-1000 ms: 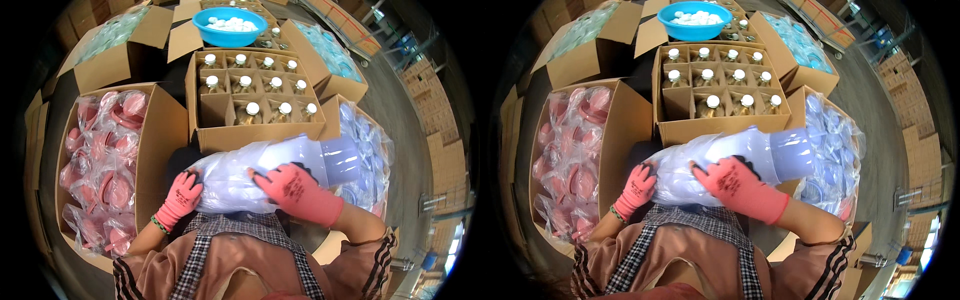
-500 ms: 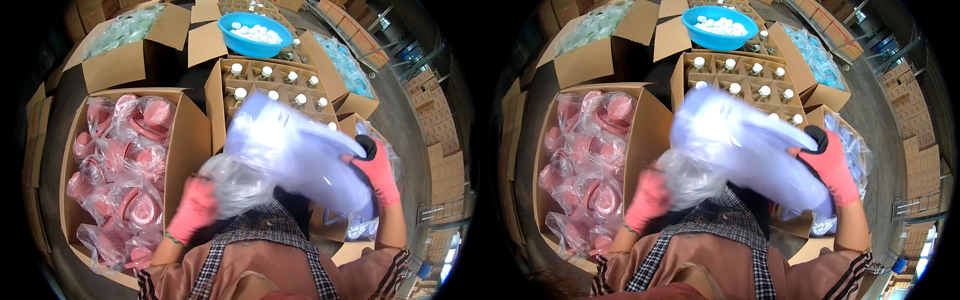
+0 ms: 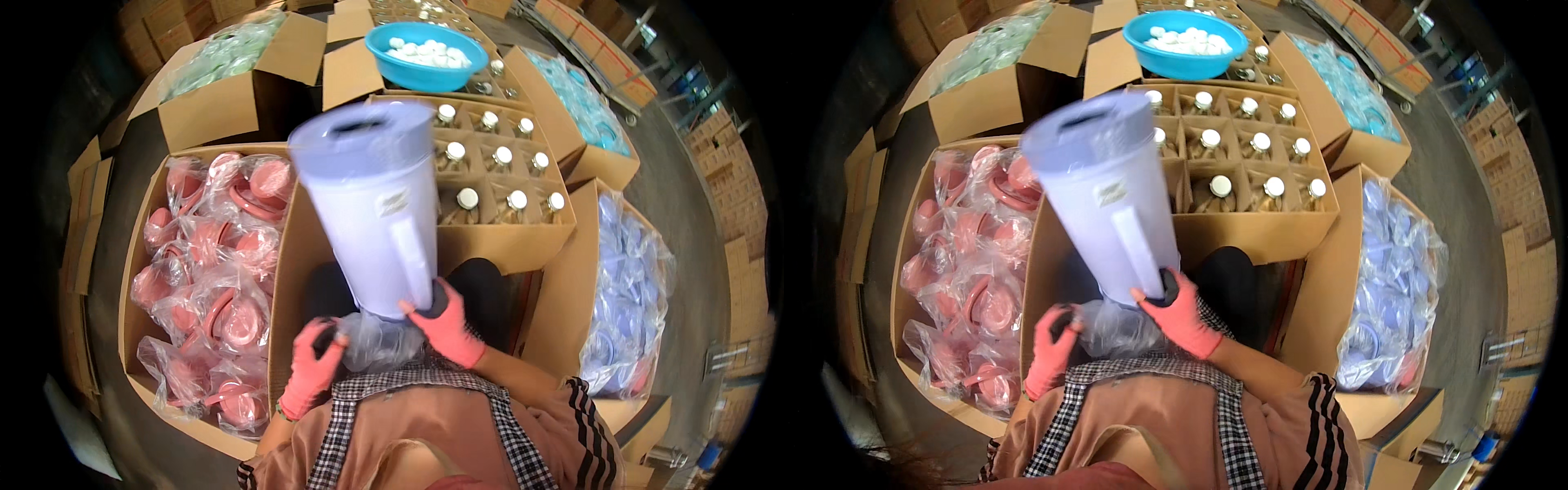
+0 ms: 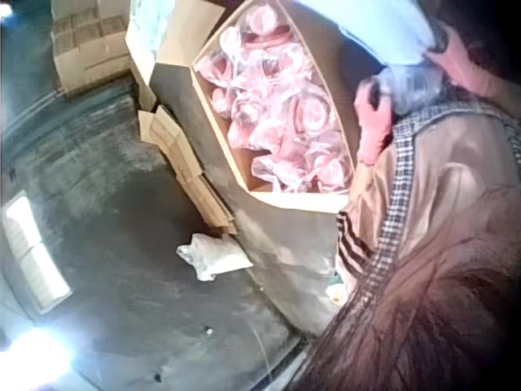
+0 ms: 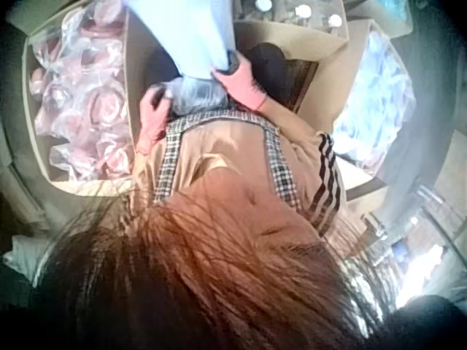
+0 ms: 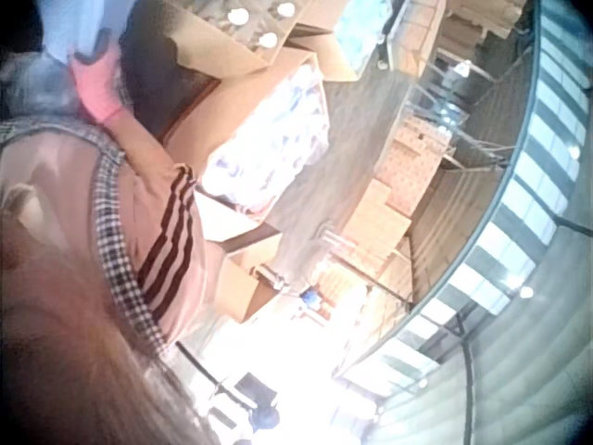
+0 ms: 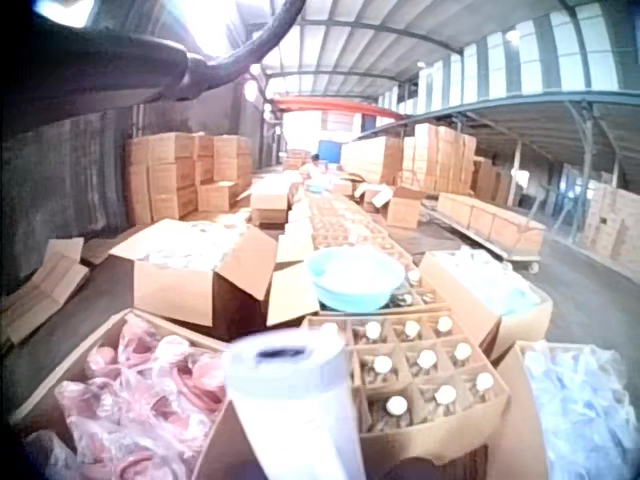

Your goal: The person sits on the floor in a warehouse and assembles plastic pitchers. They unwrap a pink pitcher, insert a metal strainer, and secure the lid. They then repeat the process with a blue pitcher, inserting a strainer and closing the lid before placing the assembled units into boxes.

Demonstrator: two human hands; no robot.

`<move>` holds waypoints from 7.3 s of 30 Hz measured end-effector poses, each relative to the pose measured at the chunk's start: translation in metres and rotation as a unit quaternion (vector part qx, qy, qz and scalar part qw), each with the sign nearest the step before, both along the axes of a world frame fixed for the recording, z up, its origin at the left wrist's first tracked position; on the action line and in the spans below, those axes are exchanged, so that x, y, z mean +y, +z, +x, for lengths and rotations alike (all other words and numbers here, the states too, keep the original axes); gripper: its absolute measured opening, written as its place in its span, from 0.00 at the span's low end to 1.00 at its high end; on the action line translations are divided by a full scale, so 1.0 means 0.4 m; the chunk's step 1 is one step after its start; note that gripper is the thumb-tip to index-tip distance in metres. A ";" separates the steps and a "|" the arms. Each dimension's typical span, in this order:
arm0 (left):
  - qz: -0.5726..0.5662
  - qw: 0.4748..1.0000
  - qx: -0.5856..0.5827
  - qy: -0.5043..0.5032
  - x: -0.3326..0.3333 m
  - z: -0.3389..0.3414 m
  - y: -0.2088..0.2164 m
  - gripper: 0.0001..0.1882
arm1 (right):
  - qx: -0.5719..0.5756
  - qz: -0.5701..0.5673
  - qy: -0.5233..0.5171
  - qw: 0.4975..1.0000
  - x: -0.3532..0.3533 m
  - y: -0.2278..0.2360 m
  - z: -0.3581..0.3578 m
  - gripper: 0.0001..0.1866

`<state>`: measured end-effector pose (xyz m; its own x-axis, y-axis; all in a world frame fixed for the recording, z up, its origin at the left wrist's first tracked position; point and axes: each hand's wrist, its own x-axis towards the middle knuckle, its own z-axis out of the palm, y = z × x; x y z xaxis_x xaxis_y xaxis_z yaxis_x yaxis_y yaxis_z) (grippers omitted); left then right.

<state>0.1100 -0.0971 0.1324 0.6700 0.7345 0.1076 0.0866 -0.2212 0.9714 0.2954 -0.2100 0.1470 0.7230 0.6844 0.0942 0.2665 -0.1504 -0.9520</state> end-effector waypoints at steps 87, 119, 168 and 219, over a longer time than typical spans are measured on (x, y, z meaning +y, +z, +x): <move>-0.585 0.683 -0.435 0.049 0.287 0.583 -0.306 0.14 | -0.278 -0.477 0.033 0.833 0.199 -0.196 0.641 0.38; -0.217 0.779 -0.552 -0.202 0.333 0.420 0.085 0.18 | 0.210 0.147 0.192 0.947 0.075 0.004 0.391 0.31; 0.049 0.959 -0.275 0.043 0.011 0.382 0.216 0.27 | 0.091 0.036 0.194 0.976 0.081 0.238 0.242 0.34; 0.472 0.802 -0.026 -0.364 0.171 0.379 0.092 0.47 | -0.439 0.000 0.264 0.859 -0.106 0.002 0.355 0.28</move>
<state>0.2617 -0.0288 0.1692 0.8613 -0.2750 0.4273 -0.4343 -0.8348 0.3383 0.4376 -0.2526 0.1480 -0.0383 0.8949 0.4447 0.9126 0.2126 -0.3491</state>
